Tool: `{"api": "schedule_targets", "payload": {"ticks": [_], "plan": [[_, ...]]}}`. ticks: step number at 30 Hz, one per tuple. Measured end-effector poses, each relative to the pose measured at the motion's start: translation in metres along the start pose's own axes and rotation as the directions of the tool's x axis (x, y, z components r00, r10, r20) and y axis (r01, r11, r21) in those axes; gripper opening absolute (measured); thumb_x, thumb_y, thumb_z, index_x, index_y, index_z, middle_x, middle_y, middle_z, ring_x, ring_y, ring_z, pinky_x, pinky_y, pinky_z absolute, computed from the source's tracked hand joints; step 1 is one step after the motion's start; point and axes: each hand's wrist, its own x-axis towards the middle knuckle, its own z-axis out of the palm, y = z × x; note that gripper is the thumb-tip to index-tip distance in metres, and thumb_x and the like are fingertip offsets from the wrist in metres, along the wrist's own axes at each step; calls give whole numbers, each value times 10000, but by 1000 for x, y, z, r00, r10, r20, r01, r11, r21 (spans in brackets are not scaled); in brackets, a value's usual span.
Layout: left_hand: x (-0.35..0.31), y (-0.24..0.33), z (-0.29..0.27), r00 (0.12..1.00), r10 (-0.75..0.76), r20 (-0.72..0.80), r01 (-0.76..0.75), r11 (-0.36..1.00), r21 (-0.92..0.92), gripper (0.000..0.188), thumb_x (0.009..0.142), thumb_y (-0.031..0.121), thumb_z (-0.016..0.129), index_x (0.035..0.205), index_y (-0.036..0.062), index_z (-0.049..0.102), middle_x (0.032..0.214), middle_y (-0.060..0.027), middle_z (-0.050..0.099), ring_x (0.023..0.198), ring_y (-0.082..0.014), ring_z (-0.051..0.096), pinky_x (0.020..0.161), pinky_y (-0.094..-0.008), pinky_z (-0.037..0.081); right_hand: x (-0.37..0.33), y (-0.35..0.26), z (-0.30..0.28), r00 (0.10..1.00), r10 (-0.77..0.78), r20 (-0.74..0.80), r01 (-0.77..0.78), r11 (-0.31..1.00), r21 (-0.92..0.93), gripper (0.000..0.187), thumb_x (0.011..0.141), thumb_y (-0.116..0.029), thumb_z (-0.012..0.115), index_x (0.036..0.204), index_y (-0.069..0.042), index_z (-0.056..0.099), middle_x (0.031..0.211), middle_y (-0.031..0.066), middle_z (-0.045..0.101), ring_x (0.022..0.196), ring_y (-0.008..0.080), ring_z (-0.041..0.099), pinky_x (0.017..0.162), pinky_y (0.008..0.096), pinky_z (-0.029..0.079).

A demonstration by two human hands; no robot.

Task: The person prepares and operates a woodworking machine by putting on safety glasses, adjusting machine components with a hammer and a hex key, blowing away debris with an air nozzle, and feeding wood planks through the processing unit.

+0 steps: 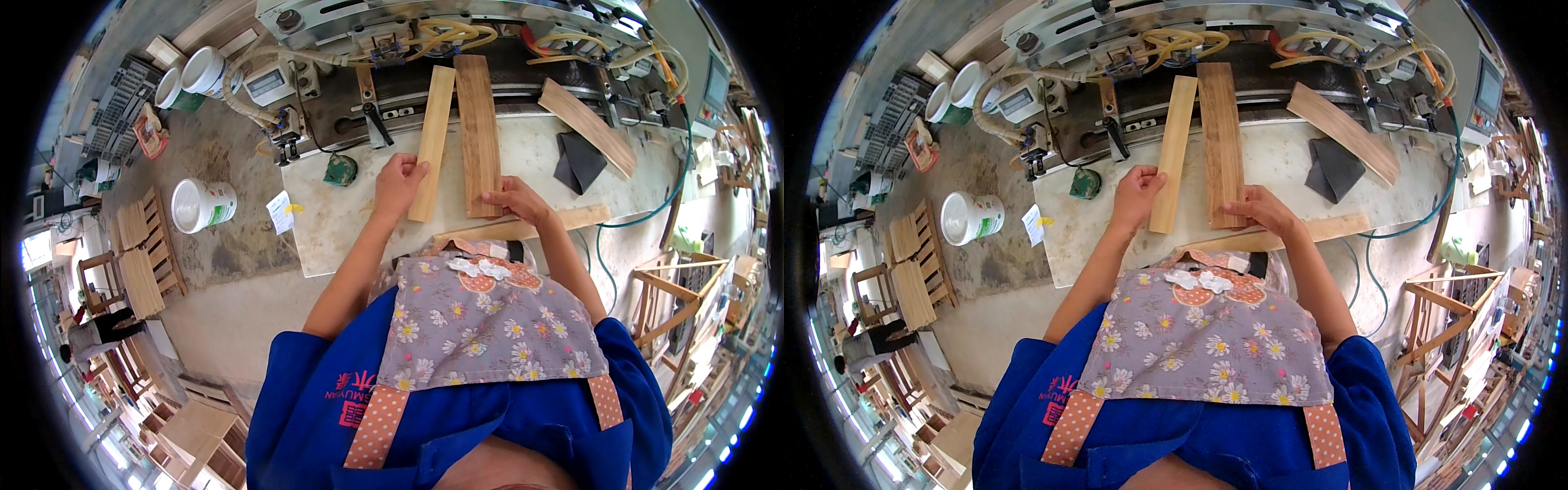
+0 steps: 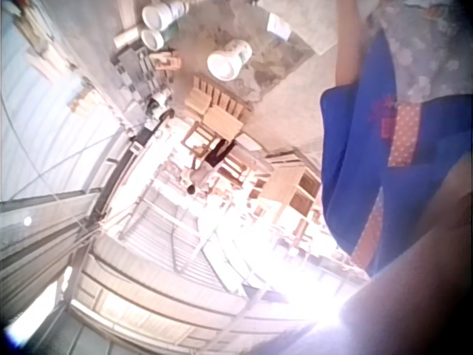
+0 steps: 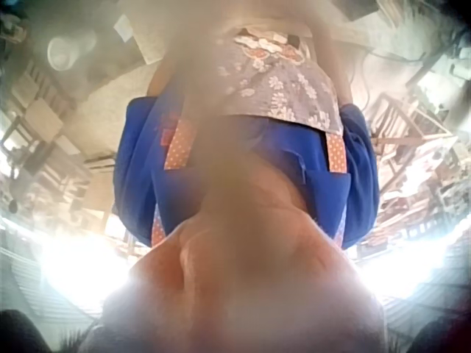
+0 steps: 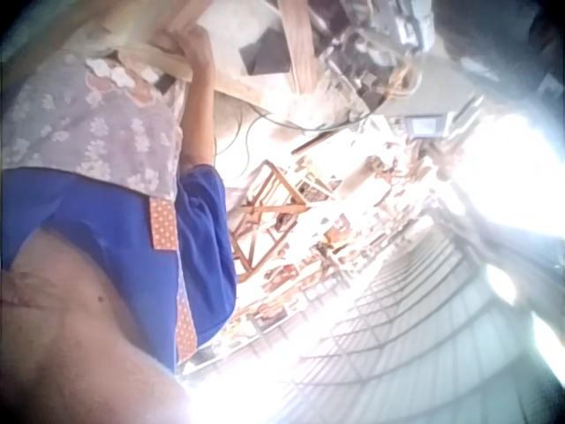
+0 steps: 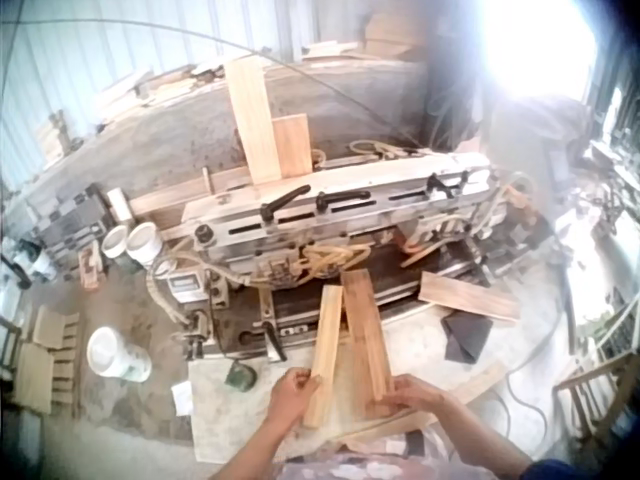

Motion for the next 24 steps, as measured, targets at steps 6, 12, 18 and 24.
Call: {"api": "schedule_targets", "payload": {"ticks": [6, 12, 18, 24], "plan": [[6, 0, -12, 989, 123, -80, -125, 992, -24, 301, 841, 232, 664, 1006, -13, 600, 878, -73, 665, 784, -124, 615, 708, -259, 489, -5, -6, 4, 1000, 9, 10, -10, 997, 82, 354, 846, -249, 685, 1096, -18, 588, 957, 34, 648, 830, 133, 638, 698, 286, 549], [2, 27, -32, 999, -35, 23, 39, 980, -196, 216, 880, 217, 620, 997, 36, 607, 882, -46, 666, 786, -95, 622, 688, -230, 483, -2, -1, 0, 1000, 7, 28, -9, 998, 69, 345, 850, -253, 678, 1087, -14, 599, 965, 46, 646, 826, 136, 636, 707, 293, 551], [-11, 26, -95, 976, -170, -133, 109, 920, -377, 254, 898, 275, 594, 996, 40, 600, 890, -67, 668, 747, -137, 645, 637, -248, 508, -5, -1, 5, 999, 29, -36, -25, 994, 109, 332, 854, -253, 675, 1083, -23, 607, 961, 47, 650, 821, 133, 636, 703, 291, 548], [4, -26, -146, 914, -267, -307, -72, 637, -768, 342, 923, 324, 568, 1001, -10, 566, 844, -115, 655, 699, -170, 651, 580, -235, 531, -7, -12, 6, 997, 82, -4, -82, 994, 75, 311, 865, -240, 661, 1079, -21, 607, 966, 43, 651, 826, 122, 635, 701, 284, 546]]}}
